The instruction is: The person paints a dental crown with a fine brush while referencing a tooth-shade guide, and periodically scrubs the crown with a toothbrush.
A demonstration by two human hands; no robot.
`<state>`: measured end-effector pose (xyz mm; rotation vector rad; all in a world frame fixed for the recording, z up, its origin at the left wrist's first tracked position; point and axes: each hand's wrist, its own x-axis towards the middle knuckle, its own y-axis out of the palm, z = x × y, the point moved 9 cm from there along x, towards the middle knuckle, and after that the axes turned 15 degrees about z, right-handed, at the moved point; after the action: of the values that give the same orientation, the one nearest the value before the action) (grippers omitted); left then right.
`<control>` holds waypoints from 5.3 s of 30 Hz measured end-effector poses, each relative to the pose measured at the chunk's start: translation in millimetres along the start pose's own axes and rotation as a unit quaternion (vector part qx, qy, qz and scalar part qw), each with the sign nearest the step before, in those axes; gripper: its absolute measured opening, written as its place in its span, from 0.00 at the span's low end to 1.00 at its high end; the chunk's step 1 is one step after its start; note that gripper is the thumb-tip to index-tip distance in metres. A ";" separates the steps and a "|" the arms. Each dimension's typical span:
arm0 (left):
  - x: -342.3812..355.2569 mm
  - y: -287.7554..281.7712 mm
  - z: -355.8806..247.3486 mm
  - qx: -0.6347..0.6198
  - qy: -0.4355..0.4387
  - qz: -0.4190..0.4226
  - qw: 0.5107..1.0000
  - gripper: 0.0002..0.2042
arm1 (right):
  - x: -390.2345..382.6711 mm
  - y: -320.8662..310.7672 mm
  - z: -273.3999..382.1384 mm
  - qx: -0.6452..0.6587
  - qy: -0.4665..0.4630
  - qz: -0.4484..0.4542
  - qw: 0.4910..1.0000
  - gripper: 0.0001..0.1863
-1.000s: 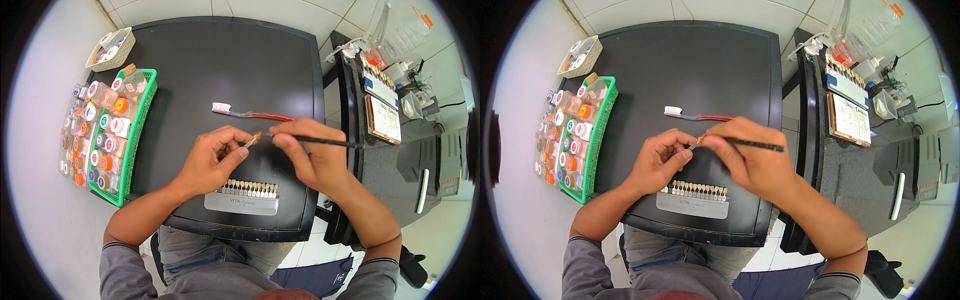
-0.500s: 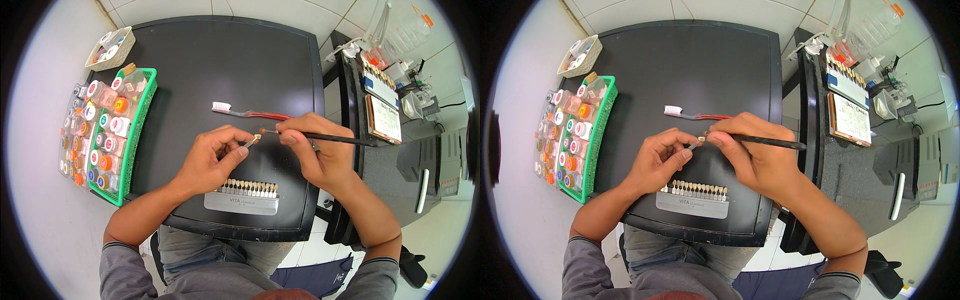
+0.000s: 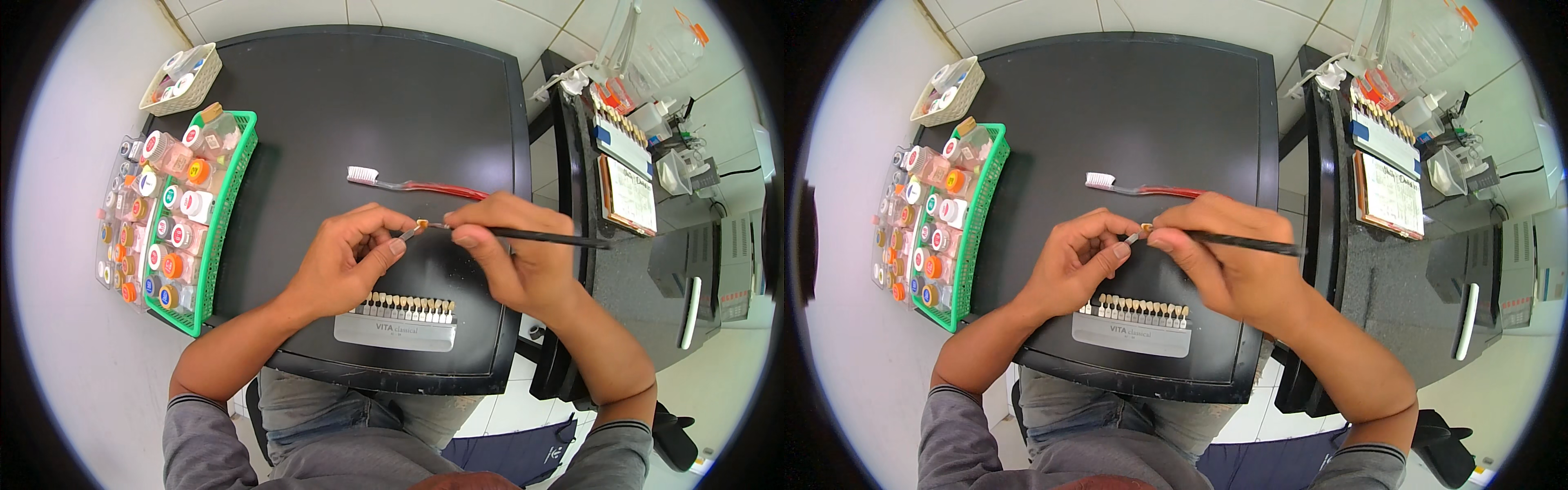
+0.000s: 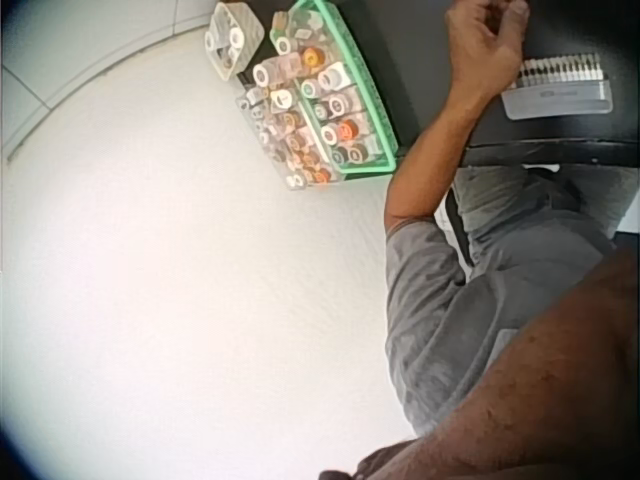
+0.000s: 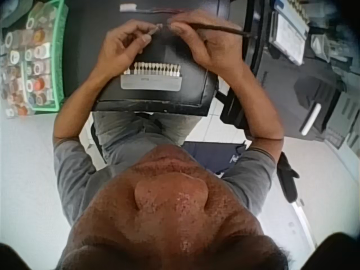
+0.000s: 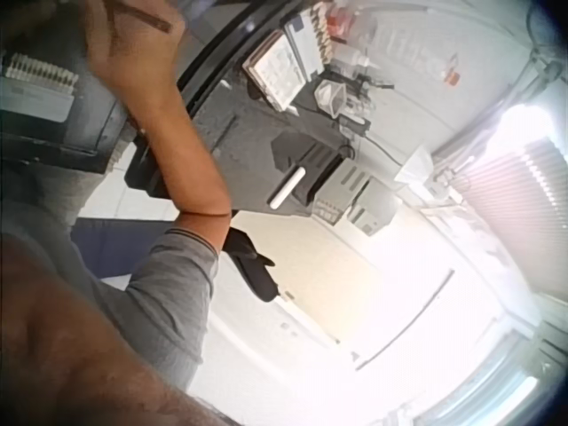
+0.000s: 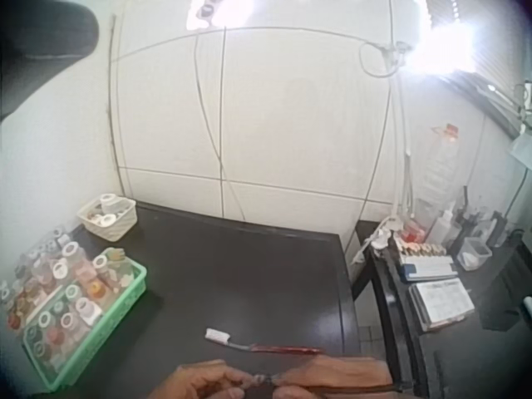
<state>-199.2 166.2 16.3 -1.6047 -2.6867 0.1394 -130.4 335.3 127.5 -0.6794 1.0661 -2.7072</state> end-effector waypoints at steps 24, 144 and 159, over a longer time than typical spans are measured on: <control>0.4 1.3 -9.9 0.066 0.018 -0.010 0.998 0.11 | -1.1 -5.2 -4.0 0.009 0.035 0.001 0.999 0.05; 0.1 1.1 -10.5 0.062 0.018 -0.007 0.998 0.11 | -3.9 2.9 -7.9 0.007 0.041 0.002 0.999 0.04; -0.1 0.9 -10.7 0.071 0.018 -0.006 0.997 0.11 | -3.2 3.1 -5.3 0.025 0.029 -0.006 0.999 0.05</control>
<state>-197.9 167.3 26.9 -1.5353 -2.5938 0.2910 -130.0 337.3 120.8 -0.6033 1.0069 -2.7695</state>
